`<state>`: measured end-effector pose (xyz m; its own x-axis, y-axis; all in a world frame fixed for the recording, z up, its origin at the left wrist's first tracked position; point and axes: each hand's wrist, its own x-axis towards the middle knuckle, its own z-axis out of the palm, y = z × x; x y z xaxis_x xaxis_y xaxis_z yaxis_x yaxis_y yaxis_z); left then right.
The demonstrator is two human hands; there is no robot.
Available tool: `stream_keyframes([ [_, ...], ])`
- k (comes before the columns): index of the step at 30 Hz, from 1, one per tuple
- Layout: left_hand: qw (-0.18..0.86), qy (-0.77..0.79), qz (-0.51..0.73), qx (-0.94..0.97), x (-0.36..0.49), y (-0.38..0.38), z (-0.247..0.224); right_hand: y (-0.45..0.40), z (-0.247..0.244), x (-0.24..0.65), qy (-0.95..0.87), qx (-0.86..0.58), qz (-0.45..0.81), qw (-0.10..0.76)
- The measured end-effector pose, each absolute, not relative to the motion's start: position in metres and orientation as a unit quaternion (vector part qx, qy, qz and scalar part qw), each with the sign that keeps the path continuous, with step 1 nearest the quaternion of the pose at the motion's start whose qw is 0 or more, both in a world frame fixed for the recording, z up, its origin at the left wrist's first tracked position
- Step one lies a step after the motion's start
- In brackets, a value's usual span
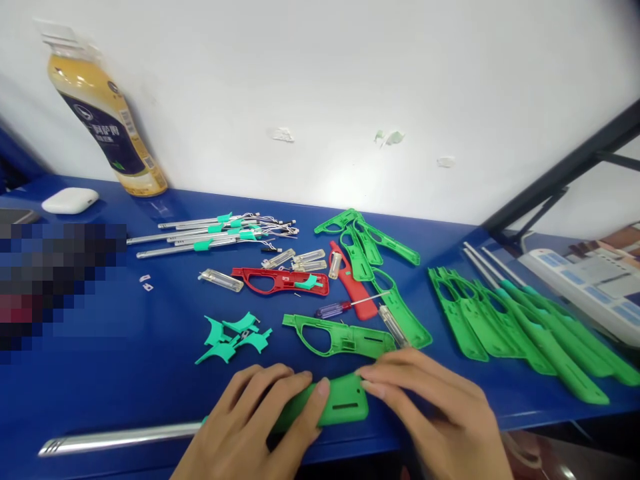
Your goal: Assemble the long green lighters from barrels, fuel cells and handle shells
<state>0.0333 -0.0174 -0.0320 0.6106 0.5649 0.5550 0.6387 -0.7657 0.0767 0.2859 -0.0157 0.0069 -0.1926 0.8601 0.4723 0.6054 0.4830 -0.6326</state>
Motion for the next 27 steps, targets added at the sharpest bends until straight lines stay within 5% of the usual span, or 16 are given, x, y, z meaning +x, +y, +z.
stream_keyframes([
  [27, 0.089, -0.342, -0.298, -0.887, 0.038, -0.017, -0.024, -0.032, -0.013, 0.285, -0.785, -0.458, 0.036, 0.415],
])
